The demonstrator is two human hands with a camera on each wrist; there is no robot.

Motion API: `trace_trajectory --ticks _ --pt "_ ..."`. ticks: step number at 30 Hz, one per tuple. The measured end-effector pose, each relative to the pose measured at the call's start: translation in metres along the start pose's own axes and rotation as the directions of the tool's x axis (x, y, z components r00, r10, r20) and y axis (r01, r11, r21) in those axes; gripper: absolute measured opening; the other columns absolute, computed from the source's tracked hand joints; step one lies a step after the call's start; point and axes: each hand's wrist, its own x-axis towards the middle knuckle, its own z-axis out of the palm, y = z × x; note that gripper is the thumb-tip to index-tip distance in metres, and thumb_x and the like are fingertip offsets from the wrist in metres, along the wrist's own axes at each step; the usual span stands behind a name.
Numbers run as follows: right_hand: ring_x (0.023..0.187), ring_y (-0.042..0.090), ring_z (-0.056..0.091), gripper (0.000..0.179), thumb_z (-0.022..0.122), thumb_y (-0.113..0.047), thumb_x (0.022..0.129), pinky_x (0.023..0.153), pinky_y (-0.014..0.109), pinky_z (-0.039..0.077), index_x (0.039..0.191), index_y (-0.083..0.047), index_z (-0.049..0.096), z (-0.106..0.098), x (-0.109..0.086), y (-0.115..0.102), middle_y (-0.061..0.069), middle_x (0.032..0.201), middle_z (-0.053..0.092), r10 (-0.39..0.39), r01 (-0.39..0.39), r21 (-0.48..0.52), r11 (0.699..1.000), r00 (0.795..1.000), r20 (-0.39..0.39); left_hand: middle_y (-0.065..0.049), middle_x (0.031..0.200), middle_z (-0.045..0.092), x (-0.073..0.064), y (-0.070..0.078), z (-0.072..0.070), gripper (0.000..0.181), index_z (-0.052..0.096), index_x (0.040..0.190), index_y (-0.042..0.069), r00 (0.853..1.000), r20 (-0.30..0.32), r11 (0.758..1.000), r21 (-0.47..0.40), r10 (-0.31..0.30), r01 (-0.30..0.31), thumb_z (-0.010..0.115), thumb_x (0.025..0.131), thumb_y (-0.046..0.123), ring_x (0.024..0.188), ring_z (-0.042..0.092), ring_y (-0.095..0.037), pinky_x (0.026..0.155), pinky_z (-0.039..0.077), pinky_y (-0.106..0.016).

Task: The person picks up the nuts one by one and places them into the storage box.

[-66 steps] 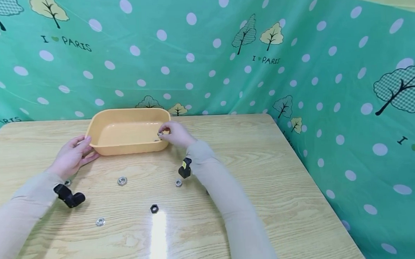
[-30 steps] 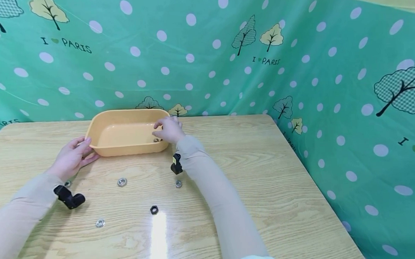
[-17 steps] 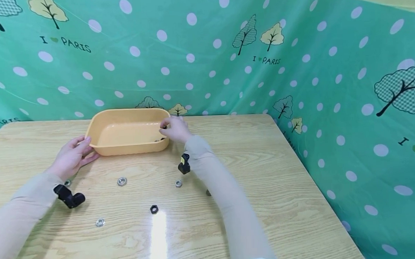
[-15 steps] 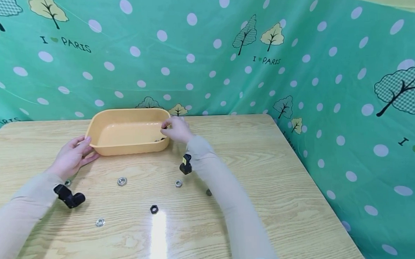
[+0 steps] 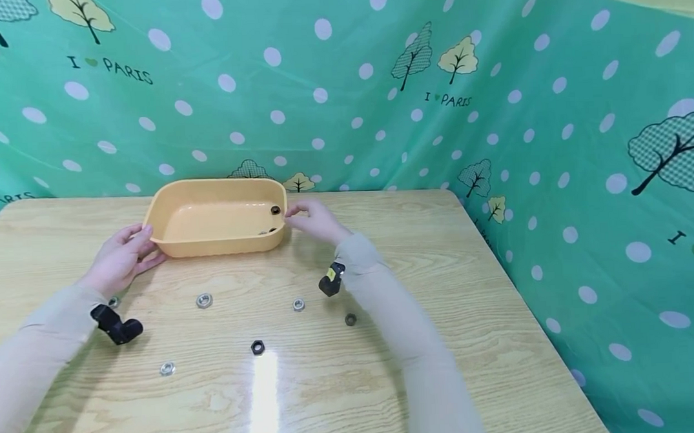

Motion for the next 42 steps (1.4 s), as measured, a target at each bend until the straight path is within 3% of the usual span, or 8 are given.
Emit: trace_trajectory --ticks 2,5,9,14,24,33,42 --pt "0.125 0.025 0.047 0.026 0.058 -0.022 0.094 0.111 0.044 0.038 0.112 -0.004 0.064 -0.003 -0.006 0.002 0.009 0.126 0.060 0.016 -0.016 0.000 1.000 1.000 0.008 -0.019 0.155 0.009 0.000 0.002 0.001 0.085 -0.003 0.151 0.007 1.000 -0.002 1.000 0.029 -0.005 0.005 0.048 0.095 0.045 0.131 0.036 -0.019 0.097 0.050 -0.021" --pt "0.125 0.027 0.047 0.027 0.058 -0.025 0.094 0.111 0.043 0.038 0.112 -0.006 0.064 -0.007 -0.014 0.005 0.009 0.127 0.059 0.036 -0.036 -0.014 0.999 0.999 0.015 -0.020 0.155 0.008 0.000 0.004 0.003 0.084 -0.002 0.151 0.006 1.000 -0.006 1.000 0.022 -0.007 0.007 0.048 0.095 0.044 0.132 0.035 -0.021 0.097 0.050 -0.021" --pt "0.125 0.026 0.047 0.027 0.058 -0.026 0.094 0.110 0.041 0.040 0.112 -0.007 0.064 -0.010 -0.021 0.009 0.009 0.127 0.058 0.042 -0.041 -0.027 0.999 0.999 0.017 -0.017 0.145 0.024 -0.001 0.005 0.003 0.085 -0.001 0.151 0.005 1.000 -0.009 1.000 -0.001 0.007 -0.007 0.050 0.094 0.042 0.120 0.043 -0.015 0.091 0.054 -0.020" --pt "0.123 0.024 0.047 0.026 0.058 -0.024 0.094 0.109 0.039 0.041 0.111 -0.006 0.064 -0.012 -0.027 0.014 0.009 0.124 0.059 0.025 -0.024 -0.019 1.000 1.000 0.015 -0.002 0.123 0.040 -0.001 0.005 0.002 0.086 0.000 0.151 0.004 1.000 -0.005 0.999 -0.027 0.019 -0.019 0.052 0.094 0.041 0.102 0.049 -0.004 0.086 0.056 -0.019" --pt "0.122 0.025 0.048 0.026 0.058 -0.022 0.094 0.107 0.040 0.044 0.113 -0.003 0.063 -0.016 -0.045 0.028 0.010 0.125 0.057 0.057 -0.057 0.037 0.998 0.998 0.019 0.002 0.116 0.041 -0.002 0.003 0.002 0.085 0.000 0.151 0.003 1.000 0.004 0.999 -0.038 0.030 -0.029 0.052 0.094 0.040 0.096 0.052 0.000 0.085 0.057 -0.018" --pt "0.122 0.028 0.048 0.027 0.058 -0.021 0.094 0.107 0.044 0.043 0.114 -0.003 0.062 -0.026 -0.064 0.041 0.011 0.126 0.056 0.085 -0.086 0.027 0.996 0.996 0.028 0.002 0.117 0.041 -0.003 0.000 0.001 0.087 0.000 0.151 0.003 1.000 0.004 0.998 -0.047 0.030 -0.030 0.053 0.094 0.041 0.097 0.051 -0.002 0.086 0.057 -0.019" --pt "0.114 0.028 0.053 0.024 0.057 -0.018 0.095 0.102 0.043 0.048 0.110 -0.001 0.064 -0.035 -0.092 0.052 0.012 0.117 0.061 0.060 -0.057 -0.038 0.998 0.994 0.095 0.003 0.115 0.042 -0.002 -0.001 0.001 0.085 0.000 0.151 0.003 0.999 0.006 0.998 -0.055 0.033 -0.033 0.053 0.094 0.039 0.094 0.053 0.001 0.083 0.057 -0.017"
